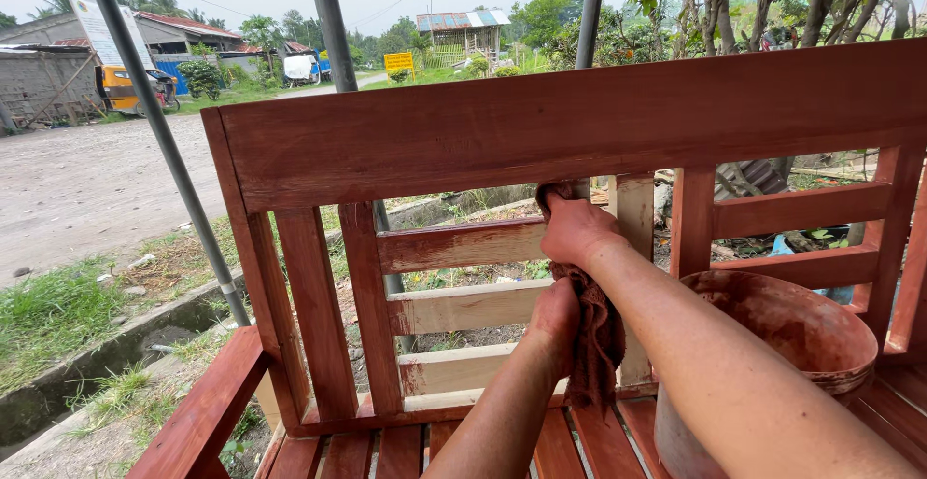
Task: The person applies reddish-brown stain to a wooden bench using a cloth. They wipe the backrest slats and vertical supports, then move to the seat slats, repeatedly rubbing the stain into the wood. A bucket of stain sits on the bench during the task.
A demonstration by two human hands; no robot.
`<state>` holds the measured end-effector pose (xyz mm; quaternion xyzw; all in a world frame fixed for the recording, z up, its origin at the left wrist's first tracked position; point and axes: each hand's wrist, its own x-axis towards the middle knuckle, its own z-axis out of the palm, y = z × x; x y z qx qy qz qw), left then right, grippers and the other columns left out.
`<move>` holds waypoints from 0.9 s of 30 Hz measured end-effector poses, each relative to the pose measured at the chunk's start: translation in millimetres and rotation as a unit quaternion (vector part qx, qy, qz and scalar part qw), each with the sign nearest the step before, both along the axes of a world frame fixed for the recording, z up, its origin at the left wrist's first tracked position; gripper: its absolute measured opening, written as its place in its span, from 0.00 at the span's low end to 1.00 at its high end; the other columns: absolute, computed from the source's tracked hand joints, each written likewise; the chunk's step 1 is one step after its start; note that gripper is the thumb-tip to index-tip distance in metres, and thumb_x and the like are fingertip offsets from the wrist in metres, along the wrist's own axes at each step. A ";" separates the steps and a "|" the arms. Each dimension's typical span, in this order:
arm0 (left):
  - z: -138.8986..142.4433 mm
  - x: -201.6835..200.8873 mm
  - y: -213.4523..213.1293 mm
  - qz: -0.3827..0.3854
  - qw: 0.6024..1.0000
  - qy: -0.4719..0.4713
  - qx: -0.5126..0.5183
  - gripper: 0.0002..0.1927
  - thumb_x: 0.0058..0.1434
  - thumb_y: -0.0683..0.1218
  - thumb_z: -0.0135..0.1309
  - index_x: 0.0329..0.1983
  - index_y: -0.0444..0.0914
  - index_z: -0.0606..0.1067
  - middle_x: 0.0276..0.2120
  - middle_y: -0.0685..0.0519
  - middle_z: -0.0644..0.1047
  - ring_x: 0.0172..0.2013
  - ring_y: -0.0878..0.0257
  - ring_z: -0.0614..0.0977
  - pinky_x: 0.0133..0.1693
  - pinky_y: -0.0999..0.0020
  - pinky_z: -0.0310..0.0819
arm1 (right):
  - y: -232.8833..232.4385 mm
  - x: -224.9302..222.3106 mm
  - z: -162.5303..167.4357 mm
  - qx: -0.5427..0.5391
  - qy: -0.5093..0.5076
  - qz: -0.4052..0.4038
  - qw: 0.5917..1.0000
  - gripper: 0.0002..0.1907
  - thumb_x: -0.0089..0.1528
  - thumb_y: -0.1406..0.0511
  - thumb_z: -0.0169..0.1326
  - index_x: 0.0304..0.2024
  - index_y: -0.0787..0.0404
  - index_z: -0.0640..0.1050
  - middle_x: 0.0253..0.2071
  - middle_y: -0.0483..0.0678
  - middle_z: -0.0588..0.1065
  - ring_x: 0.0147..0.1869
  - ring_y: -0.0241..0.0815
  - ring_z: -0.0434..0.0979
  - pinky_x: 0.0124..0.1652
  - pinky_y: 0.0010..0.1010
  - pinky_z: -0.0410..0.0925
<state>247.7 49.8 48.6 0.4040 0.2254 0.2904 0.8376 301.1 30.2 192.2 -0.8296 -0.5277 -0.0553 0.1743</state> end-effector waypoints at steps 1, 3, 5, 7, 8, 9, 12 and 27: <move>-3.3 -2.7 3.1 -0.020 0.999 -0.032 0.006 0.16 0.69 0.52 0.39 0.40 0.39 0.75 0.30 0.51 0.78 0.25 0.60 0.79 0.28 0.62 0.75 | 0.6 -2.2 -1.2 0.002 0.004 -0.002 1.000 0.28 0.57 0.66 0.51 0.61 0.52 0.70 0.58 0.58 0.75 0.63 0.61 0.74 0.60 0.49 0.69; -9.0 -9.7 4.2 -0.064 0.993 -0.096 0.022 0.15 0.71 0.52 0.41 0.38 0.41 0.75 0.29 0.53 0.77 0.23 0.62 0.77 0.25 0.65 0.73 | -2.3 -4.2 -5.8 0.008 0.021 -0.007 1.000 0.27 0.57 0.66 0.51 0.61 0.54 0.70 0.57 0.59 0.75 0.63 0.61 0.75 0.60 0.49 0.69; -11.9 -20.9 1.2 -0.053 0.998 0.011 0.038 0.17 0.69 0.52 0.39 0.40 0.40 0.77 0.31 0.52 0.79 0.27 0.61 0.80 0.31 0.63 0.76 | -10.5 -4.8 -15.8 0.013 0.040 -0.011 0.999 0.26 0.57 0.66 0.51 0.60 0.57 0.71 0.57 0.60 0.76 0.63 0.61 0.75 0.60 0.48 0.69; -10.9 -26.3 -7.4 -0.057 0.996 0.061 0.039 0.18 0.68 0.52 0.38 0.41 0.40 0.77 0.32 0.52 0.80 0.30 0.61 0.81 0.35 0.62 0.77 | -15.0 -3.5 -22.0 -0.001 0.030 -0.019 0.999 0.26 0.57 0.65 0.51 0.60 0.58 0.71 0.55 0.60 0.78 0.63 0.59 0.77 0.61 0.48 0.68; -8.2 -27.4 -10.9 -0.066 0.996 0.058 0.034 0.18 0.68 0.53 0.37 0.41 0.40 0.77 0.32 0.52 0.81 0.31 0.60 0.81 0.36 0.62 0.77 | -14.8 -2.5 -22.9 -0.008 0.024 -0.022 0.999 0.26 0.58 0.65 0.51 0.60 0.59 0.71 0.54 0.60 0.79 0.63 0.58 0.77 0.62 0.48 0.68; -5.1 -28.9 -14.0 -0.073 0.995 0.056 0.029 0.18 0.69 0.53 0.37 0.40 0.41 0.77 0.32 0.52 0.81 0.31 0.60 0.82 0.36 0.61 0.77 | -12.4 -2.0 -22.6 0.001 0.020 -0.015 1.000 0.26 0.58 0.66 0.51 0.60 0.59 0.71 0.55 0.60 0.78 0.63 0.58 0.77 0.62 0.48 0.68; 10.4 -24.3 -15.8 -0.049 0.998 -0.019 0.018 0.17 0.71 0.54 0.39 0.42 0.41 0.75 0.32 0.52 0.80 0.31 0.60 0.81 0.37 0.60 0.77 | 2.6 2.8 -11.6 0.008 0.011 -0.005 1.000 0.27 0.57 0.66 0.50 0.61 0.58 0.70 0.57 0.60 0.76 0.64 0.60 0.76 0.61 0.48 0.69; 18.6 -31.8 -11.2 -0.059 0.998 -0.017 0.028 0.19 0.71 0.54 0.36 0.44 0.40 0.76 0.34 0.51 0.80 0.32 0.59 0.82 0.38 0.59 0.79 | 8.9 -5.7 3.4 -0.012 0.022 -0.029 0.999 0.28 0.58 0.63 0.52 0.62 0.57 0.72 0.62 0.58 0.74 0.67 0.59 0.73 0.64 0.48 0.67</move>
